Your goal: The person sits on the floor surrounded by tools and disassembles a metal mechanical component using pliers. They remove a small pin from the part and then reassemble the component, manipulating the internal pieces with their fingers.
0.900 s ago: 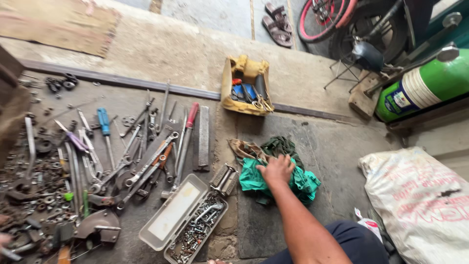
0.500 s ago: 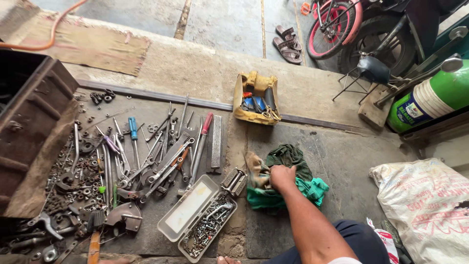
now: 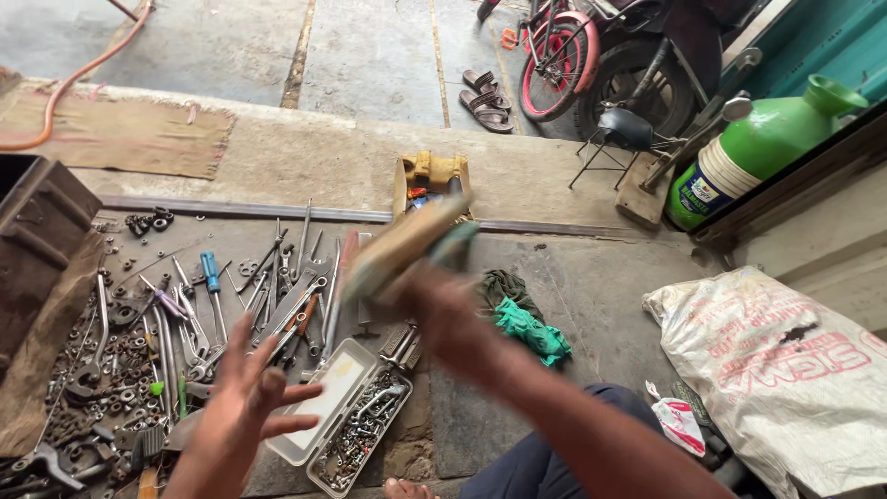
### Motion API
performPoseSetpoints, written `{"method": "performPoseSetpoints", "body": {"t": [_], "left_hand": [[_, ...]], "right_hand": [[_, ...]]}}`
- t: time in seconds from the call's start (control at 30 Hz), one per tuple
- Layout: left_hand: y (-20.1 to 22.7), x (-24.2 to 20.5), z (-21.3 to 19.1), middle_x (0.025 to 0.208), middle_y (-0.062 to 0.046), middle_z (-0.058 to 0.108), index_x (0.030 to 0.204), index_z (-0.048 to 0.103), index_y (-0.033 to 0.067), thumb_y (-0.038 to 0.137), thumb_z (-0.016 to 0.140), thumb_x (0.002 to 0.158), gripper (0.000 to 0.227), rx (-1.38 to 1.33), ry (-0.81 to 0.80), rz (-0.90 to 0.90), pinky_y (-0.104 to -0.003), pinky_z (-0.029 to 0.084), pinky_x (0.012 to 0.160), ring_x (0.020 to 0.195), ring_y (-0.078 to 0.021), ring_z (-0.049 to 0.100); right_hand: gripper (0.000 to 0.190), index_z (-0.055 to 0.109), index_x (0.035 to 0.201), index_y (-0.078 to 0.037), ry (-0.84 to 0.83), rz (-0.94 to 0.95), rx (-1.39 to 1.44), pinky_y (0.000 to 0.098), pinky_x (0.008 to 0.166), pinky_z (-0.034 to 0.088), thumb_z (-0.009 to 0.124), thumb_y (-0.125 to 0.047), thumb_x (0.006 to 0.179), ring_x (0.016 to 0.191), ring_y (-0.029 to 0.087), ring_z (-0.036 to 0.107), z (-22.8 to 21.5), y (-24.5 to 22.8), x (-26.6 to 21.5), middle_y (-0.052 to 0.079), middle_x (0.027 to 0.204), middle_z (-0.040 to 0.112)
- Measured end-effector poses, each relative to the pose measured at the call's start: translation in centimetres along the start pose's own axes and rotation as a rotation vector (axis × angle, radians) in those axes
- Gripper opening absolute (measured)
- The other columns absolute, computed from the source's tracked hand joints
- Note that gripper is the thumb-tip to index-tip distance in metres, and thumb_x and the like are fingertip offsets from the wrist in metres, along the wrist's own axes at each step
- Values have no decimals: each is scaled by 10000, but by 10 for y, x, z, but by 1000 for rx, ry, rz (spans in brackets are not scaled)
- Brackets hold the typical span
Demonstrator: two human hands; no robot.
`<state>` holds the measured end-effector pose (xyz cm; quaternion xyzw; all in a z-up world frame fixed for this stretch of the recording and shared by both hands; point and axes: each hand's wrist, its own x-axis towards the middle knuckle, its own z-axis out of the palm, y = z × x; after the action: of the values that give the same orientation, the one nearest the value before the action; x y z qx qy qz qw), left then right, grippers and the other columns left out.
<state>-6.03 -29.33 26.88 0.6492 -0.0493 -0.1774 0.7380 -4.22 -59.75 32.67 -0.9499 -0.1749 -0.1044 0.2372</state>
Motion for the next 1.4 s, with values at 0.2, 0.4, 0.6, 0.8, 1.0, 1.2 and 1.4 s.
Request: {"method": "performPoseSetpoints", "body": {"t": [0.2,0.4,0.6,0.8,1.0,1.2,1.4], "left_hand": [[21,-13,21,1137,-227,736,1256,630,-11,321,662,919,475,-85,-144,-291,-379,585,803,970,-265,708],[56,-72,-3,1248,-187,656,1292,630,12,195,682,915,423,549,72,499,-345,517,1001,1178,-269,642],[47,-80,25,1366,-266,596,1371,603,81,274,961,669,811,809,-6,586,-505,427,1095,1327,-443,520],[11,-89,9,1093,-194,637,1389,569,278,313,810,827,613,1098,81,-67,-497,543,860,1021,-400,671],[66,-53,-126,1258,-202,551,1378,443,133,127,507,970,413,1518,378,-108,-362,669,518,727,-322,736],[130,-46,-310,1251,-142,625,1202,633,208,200,566,1029,186,2257,658,6,-439,605,715,873,-304,705],[80,-47,-388,1268,-155,658,1396,619,134,314,510,972,473,2432,566,-535,-604,257,1197,1307,-380,561]], "right_hand": [[397,669,1252,-109,-271,271,822,342,842,614,772,-226,887,923,211,728,-8,-96,-49,109,1065,751],[954,290,1581,-261,-570,43,1223,364,1020,514,846,-249,806,1176,165,625,38,-63,-51,29,1367,578],[416,630,1316,29,-390,695,1775,416,923,541,719,-160,957,1080,246,650,126,-89,-71,131,1206,703],[406,642,1267,-55,-657,775,1806,355,882,606,668,-183,883,1015,219,718,149,-82,-71,112,1124,734],[421,651,1334,-77,-590,757,1171,324,748,556,650,-192,929,860,141,653,156,-26,-54,75,1098,714],[395,669,1291,-122,-609,515,678,322,919,589,695,-269,926,1028,137,761,187,-18,-49,53,1094,800],[531,624,1376,-255,-760,421,297,330,945,579,749,-352,869,1049,163,728,203,-28,-46,19,1175,671]]}}
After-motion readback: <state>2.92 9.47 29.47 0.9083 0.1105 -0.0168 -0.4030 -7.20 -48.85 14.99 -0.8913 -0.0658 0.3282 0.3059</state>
